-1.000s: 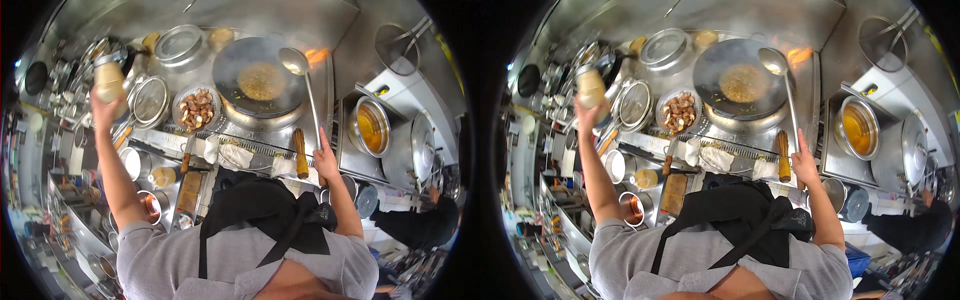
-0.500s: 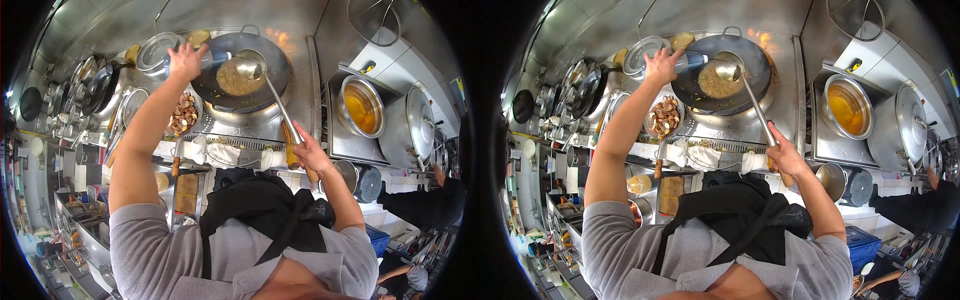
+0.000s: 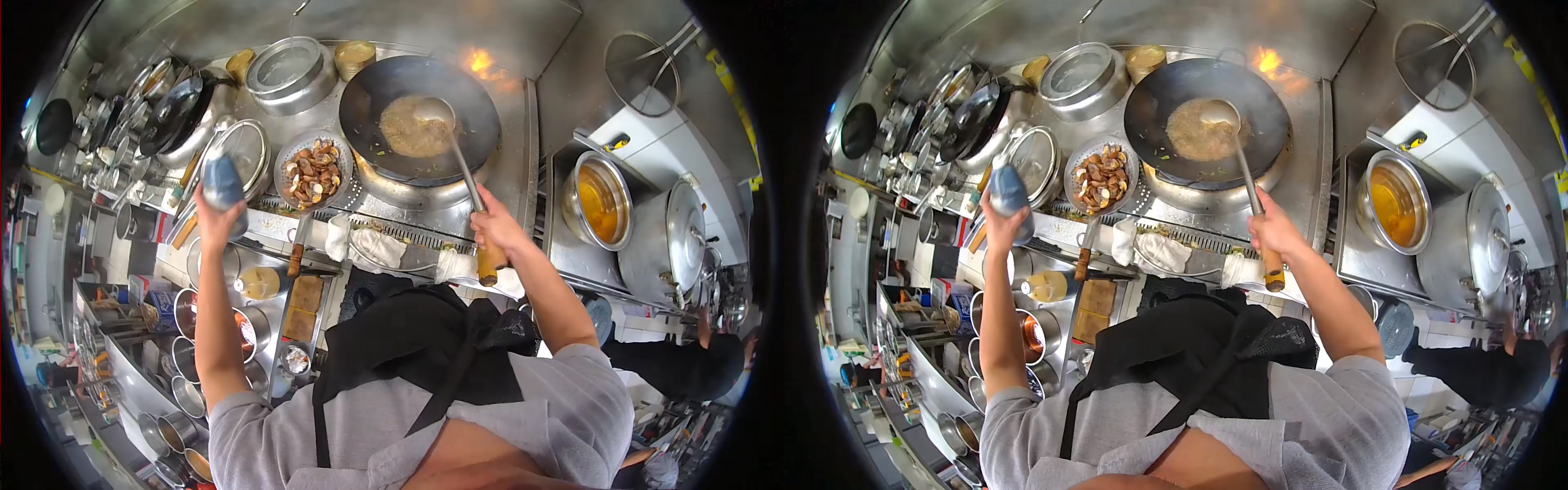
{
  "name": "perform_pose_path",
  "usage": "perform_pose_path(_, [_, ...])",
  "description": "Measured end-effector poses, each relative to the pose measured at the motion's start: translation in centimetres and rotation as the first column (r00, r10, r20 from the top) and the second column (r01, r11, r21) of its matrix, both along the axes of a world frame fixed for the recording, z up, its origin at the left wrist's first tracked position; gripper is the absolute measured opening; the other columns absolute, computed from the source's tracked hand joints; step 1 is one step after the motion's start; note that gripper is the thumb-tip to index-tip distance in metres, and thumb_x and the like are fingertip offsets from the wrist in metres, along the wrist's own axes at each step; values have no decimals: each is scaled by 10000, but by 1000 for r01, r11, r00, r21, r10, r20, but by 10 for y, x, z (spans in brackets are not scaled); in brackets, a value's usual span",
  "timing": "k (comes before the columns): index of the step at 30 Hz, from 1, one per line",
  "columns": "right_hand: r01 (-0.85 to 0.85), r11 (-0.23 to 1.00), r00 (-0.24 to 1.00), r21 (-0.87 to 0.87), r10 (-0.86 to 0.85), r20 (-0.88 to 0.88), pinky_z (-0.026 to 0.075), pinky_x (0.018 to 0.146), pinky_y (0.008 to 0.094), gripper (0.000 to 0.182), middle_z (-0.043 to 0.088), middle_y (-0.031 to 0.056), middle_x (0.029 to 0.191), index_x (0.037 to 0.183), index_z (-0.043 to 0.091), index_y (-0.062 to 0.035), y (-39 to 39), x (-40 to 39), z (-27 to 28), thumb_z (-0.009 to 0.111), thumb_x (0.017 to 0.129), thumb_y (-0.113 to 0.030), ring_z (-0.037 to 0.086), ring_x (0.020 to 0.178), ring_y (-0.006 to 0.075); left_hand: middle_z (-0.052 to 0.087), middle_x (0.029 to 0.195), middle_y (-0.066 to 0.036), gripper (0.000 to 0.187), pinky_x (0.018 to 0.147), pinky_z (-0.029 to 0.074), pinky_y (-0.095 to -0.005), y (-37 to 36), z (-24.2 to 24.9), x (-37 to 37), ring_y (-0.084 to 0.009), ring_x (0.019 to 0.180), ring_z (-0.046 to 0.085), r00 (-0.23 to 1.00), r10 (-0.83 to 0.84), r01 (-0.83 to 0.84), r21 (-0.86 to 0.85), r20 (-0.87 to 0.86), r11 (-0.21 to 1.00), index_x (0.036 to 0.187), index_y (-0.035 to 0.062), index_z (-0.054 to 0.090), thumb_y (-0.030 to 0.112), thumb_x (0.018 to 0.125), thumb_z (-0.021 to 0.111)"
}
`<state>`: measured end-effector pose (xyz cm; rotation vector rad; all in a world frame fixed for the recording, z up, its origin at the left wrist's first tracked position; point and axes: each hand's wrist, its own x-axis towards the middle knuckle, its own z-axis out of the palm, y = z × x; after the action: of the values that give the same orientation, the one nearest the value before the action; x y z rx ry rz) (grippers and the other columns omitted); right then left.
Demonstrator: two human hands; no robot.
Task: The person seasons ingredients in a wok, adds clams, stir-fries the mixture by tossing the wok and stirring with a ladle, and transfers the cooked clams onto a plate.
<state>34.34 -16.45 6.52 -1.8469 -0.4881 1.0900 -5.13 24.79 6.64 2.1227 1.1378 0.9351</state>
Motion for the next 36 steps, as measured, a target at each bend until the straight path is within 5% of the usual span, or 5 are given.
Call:
perform_pose_path(14, [84,892,773,-443,222,594,524,752,444,822,651,289,985,1556,45,-227,62,-51,-24,517,896,-92,657,823,406,501,1255,-204,1017,958,441,-340,-30,-138,-165,-252,1104,526,955,279,-217,-403,103,889,1438,-13,239,131,642,856])
perform_pose_path(21, [394,896,679,203,-136,-721,417,456,291,749,510,62,740,1554,95,-251,84,-35,7,492,946,-69,496,538,137,383,1331,-259,1042,1072,366,-422,-31,-167,-184,-369,1234,438,975,180,-191,-83,-132,978,1408,-83,244,69,591,872])
perform_pose_path(26, [126,916,623,-381,226,749,492,526,383,819,622,156,889,1557,17,-178,87,-28,-79,519,916,-83,545,570,208,412,1239,-220,909,998,399,-436,-45,-156,-178,-395,1158,462,974,138,-152,-64,-178,986,1367,-6,356,53,604,847])
perform_pose_path(33, [268,945,783,185,-102,-613,497,567,396,739,633,178,964,1559,123,-225,39,-63,-16,480,923,-103,534,569,209,470,1259,-236,917,1042,376,-445,-35,-167,-206,-406,1177,474,968,3,-78,-289,-252,954,1339,-5,390,75,561,872])
perform_pose_path(36, [-1,995,983,-98,19,181,505,627,433,751,631,239,921,1554,119,-266,57,-71,-13,497,919,-128,586,622,307,446,1367,-221,893,981,440,-425,-35,-120,-205,-360,1180,512,986,-87,-14,-591,-142,807,1424,3,307,-51,648,745])
